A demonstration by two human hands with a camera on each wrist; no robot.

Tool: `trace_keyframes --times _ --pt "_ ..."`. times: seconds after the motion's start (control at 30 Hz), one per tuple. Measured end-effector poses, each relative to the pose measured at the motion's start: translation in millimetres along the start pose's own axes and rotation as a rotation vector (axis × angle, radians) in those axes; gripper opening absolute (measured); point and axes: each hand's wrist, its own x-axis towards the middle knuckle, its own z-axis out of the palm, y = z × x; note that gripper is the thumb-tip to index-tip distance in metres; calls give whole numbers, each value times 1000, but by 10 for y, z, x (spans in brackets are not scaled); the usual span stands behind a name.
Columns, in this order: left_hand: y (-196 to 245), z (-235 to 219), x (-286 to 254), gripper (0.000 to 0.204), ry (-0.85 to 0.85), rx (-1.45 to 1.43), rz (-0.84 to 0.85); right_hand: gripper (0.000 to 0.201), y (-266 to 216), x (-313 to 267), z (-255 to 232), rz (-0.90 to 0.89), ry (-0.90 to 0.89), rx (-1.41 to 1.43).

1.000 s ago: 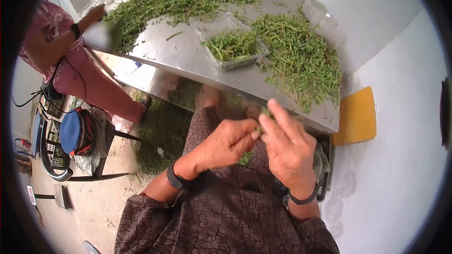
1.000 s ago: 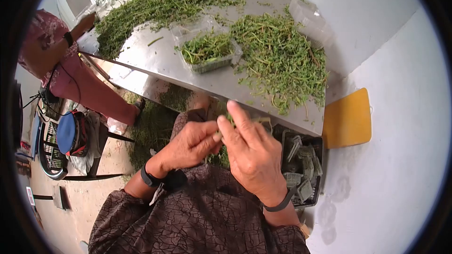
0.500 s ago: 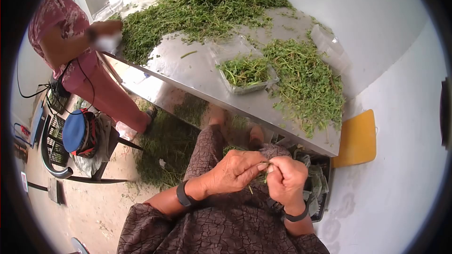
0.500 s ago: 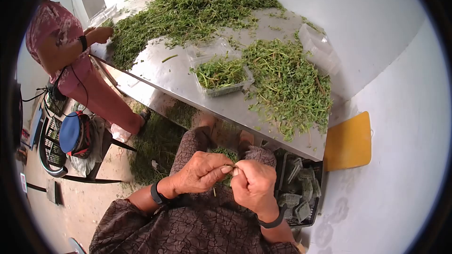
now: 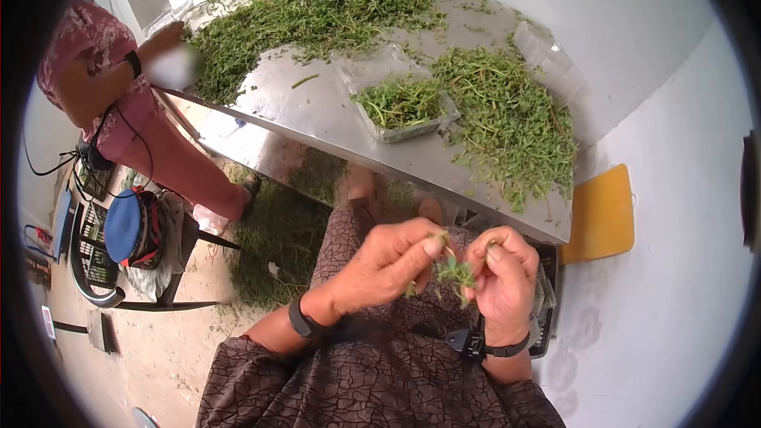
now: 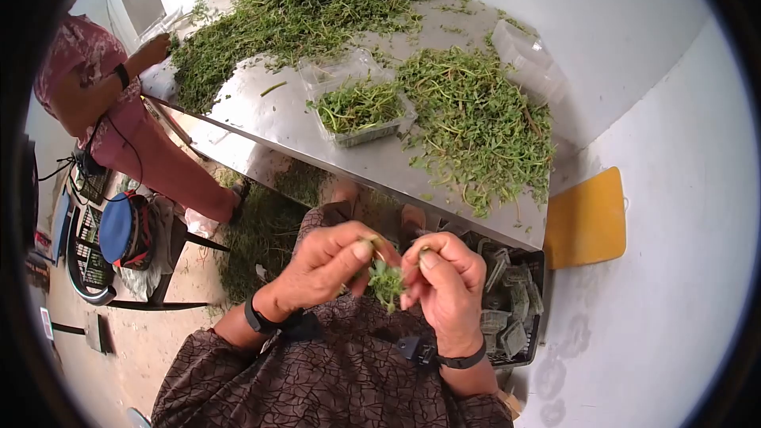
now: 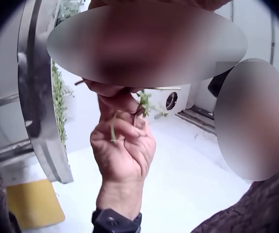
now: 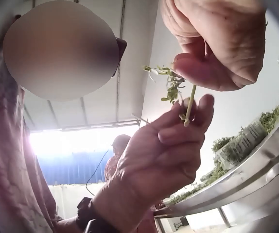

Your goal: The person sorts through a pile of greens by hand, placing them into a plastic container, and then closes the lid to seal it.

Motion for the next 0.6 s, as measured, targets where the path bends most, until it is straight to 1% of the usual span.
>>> trace_keyframes --times 0.03,0.07,0.13,0.17,0.2,0.23,0.27,0.3,0.33,0.4,0.47,0.53,0.57,0.6 --pt "-80 52 -2 25 -12 -20 -48 17 28 -1 9 2 -5 -17" --pt "-131 101 21 26 42 8 -21 17 51 3 18 4 -12 -35" --pt "-105 61 -8 22 -1 -60 -134 16 90 27 3 -23 1 -45" --pt "-85 52 -5 22 -4 -59 -136 16 103 27 -1 -48 20 -56" --pt "-67 47 -4 19 -44 -13 -161 16 115 15 9 -48 25 -54" --pt "-55 39 -5 17 -83 34 -183 16 125 14 28 -40 42 -110" --pt "-88 23 -7 17 -86 38 -182 16 129 20 38 -36 58 -166" --pt "-151 -2 -6 14 -74 99 -142 15 149 14 11 -57 38 -225" --pt "-180 -21 -1 13 -63 161 -102 15 152 7 17 -64 40 -222" --pt "-145 -46 9 12 -50 203 -94 15 156 0 41 -76 66 -364" --pt "-117 -78 17 12 -37 243 -91 14 157 -4 53 -95 54 -361" --pt "-105 -104 34 11 -66 398 -74 12 170 -1 69 -224 58 -542" --pt "-114 -105 42 11 -68 401 -74 12 180 14 44 -226 59 -540" --pt "-130 -104 47 9 -53 439 -49 16 197 37 -2 -373 8 -706"
